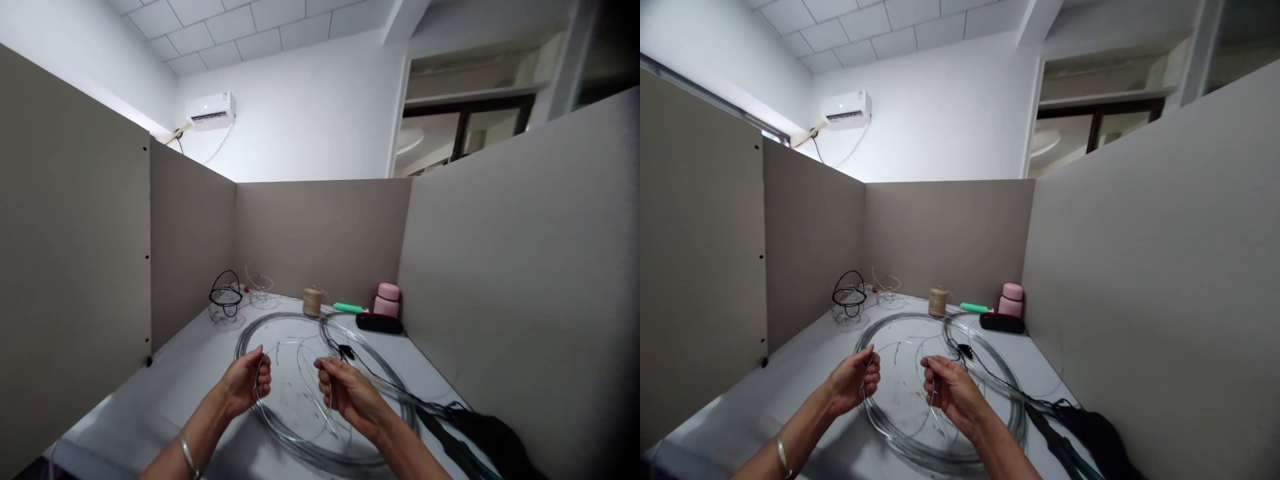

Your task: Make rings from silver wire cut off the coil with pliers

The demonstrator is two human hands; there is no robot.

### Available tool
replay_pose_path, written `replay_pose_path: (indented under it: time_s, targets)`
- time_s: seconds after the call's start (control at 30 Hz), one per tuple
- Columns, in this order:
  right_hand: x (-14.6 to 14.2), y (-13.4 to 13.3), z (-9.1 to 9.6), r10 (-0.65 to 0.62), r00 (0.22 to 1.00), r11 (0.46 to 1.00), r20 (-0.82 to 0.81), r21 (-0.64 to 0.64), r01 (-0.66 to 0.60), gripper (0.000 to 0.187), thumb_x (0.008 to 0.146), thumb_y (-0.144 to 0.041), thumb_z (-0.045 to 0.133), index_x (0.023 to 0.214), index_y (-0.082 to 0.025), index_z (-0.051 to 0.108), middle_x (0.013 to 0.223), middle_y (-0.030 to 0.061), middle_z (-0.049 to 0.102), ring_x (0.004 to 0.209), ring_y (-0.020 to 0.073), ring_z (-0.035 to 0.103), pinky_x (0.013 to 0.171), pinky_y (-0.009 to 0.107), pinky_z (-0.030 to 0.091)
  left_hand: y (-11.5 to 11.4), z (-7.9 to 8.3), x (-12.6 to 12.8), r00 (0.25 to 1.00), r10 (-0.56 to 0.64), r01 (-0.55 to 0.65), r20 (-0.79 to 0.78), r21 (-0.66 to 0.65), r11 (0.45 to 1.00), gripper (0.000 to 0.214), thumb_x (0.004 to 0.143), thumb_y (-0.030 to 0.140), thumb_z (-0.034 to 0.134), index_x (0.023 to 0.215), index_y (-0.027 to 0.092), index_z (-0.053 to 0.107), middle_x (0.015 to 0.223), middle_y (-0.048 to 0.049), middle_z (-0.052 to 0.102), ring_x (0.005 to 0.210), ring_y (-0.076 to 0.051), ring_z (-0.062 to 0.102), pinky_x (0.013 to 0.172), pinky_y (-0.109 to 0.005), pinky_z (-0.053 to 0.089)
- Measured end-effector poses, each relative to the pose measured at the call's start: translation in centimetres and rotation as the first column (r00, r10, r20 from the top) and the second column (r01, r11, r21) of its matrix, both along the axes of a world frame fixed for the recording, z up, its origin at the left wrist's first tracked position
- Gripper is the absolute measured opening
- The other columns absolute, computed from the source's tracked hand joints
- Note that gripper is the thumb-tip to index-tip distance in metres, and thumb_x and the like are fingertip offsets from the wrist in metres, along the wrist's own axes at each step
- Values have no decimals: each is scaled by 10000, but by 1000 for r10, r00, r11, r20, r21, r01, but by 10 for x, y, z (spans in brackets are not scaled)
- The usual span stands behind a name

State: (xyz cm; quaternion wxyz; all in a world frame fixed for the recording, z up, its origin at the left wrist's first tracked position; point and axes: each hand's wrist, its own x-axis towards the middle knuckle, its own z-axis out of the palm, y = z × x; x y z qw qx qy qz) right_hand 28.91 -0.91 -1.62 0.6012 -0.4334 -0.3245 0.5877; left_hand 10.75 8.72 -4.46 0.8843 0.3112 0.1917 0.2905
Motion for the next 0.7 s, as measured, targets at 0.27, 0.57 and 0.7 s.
replay_pose_path:
  time_s: [0.27,0.57,0.7]
  targets:
    - [-9,4,3,9,1000,993,-17,-116,-11,220,766,-317,521,616,-158,495,397,-99,296,318,20,265,312,129,154,1,4,-5,991,-98,101,-97,27,995,382,754,333,538,488,167,320,407,99,195,322,-13,141,297,-136,51]
    - [-7,11,2,-76,991,978,112,-185,96,371,806,-293,448,464,-165,384,350,-94,262,282,15,212,291,132,112,1,4,1,977,-28,59,-210,142,988,415,714,355,564,450,182,295,350,104,193,303,-23,136,304,-168,54]
    - [-5,10,4,-73,986,977,149,-186,101,371,811,-306,434,473,-168,366,358,-103,243,283,9,197,296,129,99,-1,8,0,974,-78,121,-214,198,973,373,699,402,566,481,164,378,378,87,278,327,-38,231,330,-168,166]
